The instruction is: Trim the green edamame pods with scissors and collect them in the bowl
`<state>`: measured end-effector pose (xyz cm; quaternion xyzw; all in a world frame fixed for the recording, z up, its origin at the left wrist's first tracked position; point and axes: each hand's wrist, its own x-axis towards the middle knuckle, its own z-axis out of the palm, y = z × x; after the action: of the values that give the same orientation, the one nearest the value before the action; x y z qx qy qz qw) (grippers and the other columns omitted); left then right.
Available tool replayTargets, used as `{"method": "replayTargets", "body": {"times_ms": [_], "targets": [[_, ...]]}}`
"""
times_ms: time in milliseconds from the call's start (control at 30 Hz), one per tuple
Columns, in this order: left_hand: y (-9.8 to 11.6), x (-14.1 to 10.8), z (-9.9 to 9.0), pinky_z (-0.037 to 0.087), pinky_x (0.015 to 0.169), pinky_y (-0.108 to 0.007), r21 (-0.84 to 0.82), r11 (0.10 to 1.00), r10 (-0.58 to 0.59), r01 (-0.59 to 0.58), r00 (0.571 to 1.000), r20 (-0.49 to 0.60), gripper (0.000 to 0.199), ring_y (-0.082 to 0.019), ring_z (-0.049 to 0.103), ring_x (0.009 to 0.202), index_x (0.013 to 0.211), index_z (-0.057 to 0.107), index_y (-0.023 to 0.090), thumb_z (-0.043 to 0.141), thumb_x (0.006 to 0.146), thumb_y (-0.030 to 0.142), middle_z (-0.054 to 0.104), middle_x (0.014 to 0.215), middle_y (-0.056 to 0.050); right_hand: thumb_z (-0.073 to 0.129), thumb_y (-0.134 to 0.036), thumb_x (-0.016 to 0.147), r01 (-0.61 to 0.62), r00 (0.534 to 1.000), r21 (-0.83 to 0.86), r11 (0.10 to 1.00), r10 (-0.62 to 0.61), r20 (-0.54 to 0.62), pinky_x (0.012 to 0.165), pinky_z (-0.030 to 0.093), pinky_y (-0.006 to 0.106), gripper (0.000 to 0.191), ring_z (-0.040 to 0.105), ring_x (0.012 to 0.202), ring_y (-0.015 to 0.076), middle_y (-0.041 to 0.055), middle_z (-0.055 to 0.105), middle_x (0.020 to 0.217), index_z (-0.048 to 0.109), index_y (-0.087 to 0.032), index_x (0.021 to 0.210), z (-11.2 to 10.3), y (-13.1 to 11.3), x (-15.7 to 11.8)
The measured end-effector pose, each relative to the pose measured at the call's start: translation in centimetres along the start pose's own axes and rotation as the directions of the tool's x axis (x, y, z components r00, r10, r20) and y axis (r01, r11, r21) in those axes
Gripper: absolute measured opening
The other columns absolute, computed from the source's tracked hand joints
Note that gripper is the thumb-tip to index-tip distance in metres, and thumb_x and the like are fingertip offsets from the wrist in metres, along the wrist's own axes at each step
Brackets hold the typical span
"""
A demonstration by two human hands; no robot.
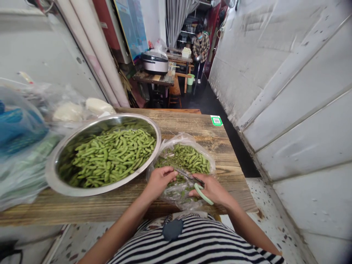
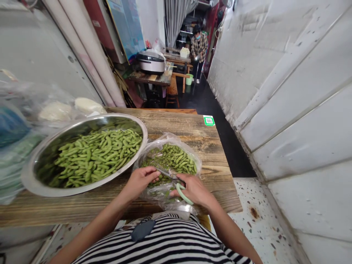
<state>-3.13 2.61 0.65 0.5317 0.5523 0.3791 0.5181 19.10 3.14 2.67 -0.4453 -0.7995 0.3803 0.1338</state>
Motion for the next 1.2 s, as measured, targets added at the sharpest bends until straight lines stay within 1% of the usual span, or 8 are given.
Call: {"method": "replayTargets", "body": {"times_ms": [200, 400, 833, 1033, 1100, 1133, 1167, 1200], "targets": [[-0.3, -0.2, 0.0, 0.041, 0.053, -0.023, 0.114, 0.984, 0.141, -0.135, 0.989, -0.048, 0.031, -0.012, 0.048, 0.056, 0.058, 0.055, 0.016, 0.055, 0.076, 0.042, 0.049, 0.056, 0.002, 0.068, -0.048, 0.074, 0.049, 0.999, -0.067, 0.997, -0.049, 0.001, 0.057, 0.032, 0.021, 0.037, 0.050, 0.065, 0.0137, 0.0005, 0.060, 0.076, 0.063, -0.017, 0.094, -0.2, -0.1, 0.1], [0.5, -0.6, 0.2, 0.046, 0.055, -0.026, -0.040, 0.999, 0.004, -0.005, 0.999, -0.042, 0.026, -0.016, 0.058, 0.057, 0.071, 0.063, 0.016, 0.057, 0.074, 0.042, 0.064, 0.064, -0.003, 0.068, -0.051, 0.074, 0.055, 0.998, -0.092, 0.994, -0.057, -0.018, 0.056, 0.030, 0.021, 0.036, 0.048, 0.063, 0.0138, 0.0007, 0.058, 0.073, 0.063, -0.018, 0.089, -0.1, -0.2, 0.2], [0.6, -0.7, -0.2, 0.037, 0.052, -0.023, 0.107, 0.994, 0.030, -0.028, 0.999, -0.016, 0.031, -0.013, 0.051, 0.050, 0.056, 0.060, 0.017, 0.057, 0.075, 0.041, 0.059, 0.050, 0.001, 0.065, -0.051, 0.076, 0.041, 0.999, -0.044, 0.998, -0.041, -0.014, 0.056, 0.033, 0.021, 0.036, 0.048, 0.060, 0.0132, 0.0001, 0.060, 0.068, 0.068, -0.017, 0.087, 0.3, 0.8, -0.2], [0.8, -1.6, -0.3, 0.042, 0.051, -0.026, 0.104, 0.994, -0.004, 0.015, 0.994, -0.105, 0.023, -0.015, 0.055, 0.049, 0.075, 0.071, 0.018, 0.062, 0.072, 0.039, 0.064, 0.054, 0.000, 0.067, -0.045, 0.075, -0.045, 0.993, 0.008, 0.999, 0.046, -0.109, 0.059, 0.037, 0.022, 0.035, 0.056, 0.065, 0.0167, 0.0024, 0.067, 0.073, 0.070, -0.015, 0.092, 0.8, 2.0, 0.0], [1.8, -2.5, -1.5, 0.047, 0.058, -0.028, 0.197, 0.980, 0.086, -0.040, 0.970, -0.228, 0.024, -0.017, 0.060, 0.057, 0.084, 0.073, 0.020, 0.064, 0.072, 0.039, 0.070, 0.067, -0.001, 0.066, -0.044, 0.075, -0.107, 0.970, 0.040, 0.993, 0.113, -0.214, 0.061, 0.039, 0.023, 0.037, 0.057, 0.066, 0.0173, 0.0030, 0.067, 0.077, 0.069, -0.015, 0.099, 0.4, 2.7, -0.1], [2.6, -3.0, -2.5, 0.049, 0.065, -0.030, 0.272, 0.959, 0.171, -0.081, 0.931, -0.324, 0.024, -0.018, 0.063, 0.064, 0.087, 0.073, 0.021, 0.065, 0.073, 0.039, 0.072, 0.077, -0.002, 0.065, -0.043, 0.076, -0.131, 0.958, 0.057, 0.990, 0.141, -0.250, 0.062, 0.040, 0.024, 0.038, 0.057, 0.066, 0.0175, 0.0031, 0.068, 0.078, 0.068, -0.016, 0.102, 0.1, 3.0, -0.3], [3.4, -3.3, -3.6, 0.049, 0.073, -0.033, 0.367, 0.923, 0.280, -0.116, 0.858, -0.431, 0.024, -0.019, 0.064, 0.075, 0.089, 0.073, 0.022, 0.065, 0.074, 0.039, 0.072, 0.087, -0.002, 0.064, -0.043, 0.076, -0.152, 0.947, 0.074, 0.986, 0.167, -0.275, 0.061, 0.040, 0.024, 0.037, 0.057, 0.066, 0.0176, 0.0028, 0.067, 0.078, 0.068, -0.016, 0.102, -0.2, 3.3, -0.5], [4.2, -3.6, -4.8, 0.048, 0.082, -0.037, 0.467, 0.875, 0.390, -0.125, 0.753, -0.530, 0.026, -0.020, 0.063, 0.086, 0.095, 0.071, 0.022, 0.063, 0.076, 0.039, 0.071, 0.096, -0.003, 0.064, -0.042, 0.076, -0.162, 0.942, 0.091, 0.983, 0.182, -0.282, 0.061, 0.041, 0.024, 0.037, 0.056, 0.066, 0.0176, 0.0023, 0.067, 0.077, 0.067, -0.017, 0.102, -0.5, 3.7, -0.7]]}}
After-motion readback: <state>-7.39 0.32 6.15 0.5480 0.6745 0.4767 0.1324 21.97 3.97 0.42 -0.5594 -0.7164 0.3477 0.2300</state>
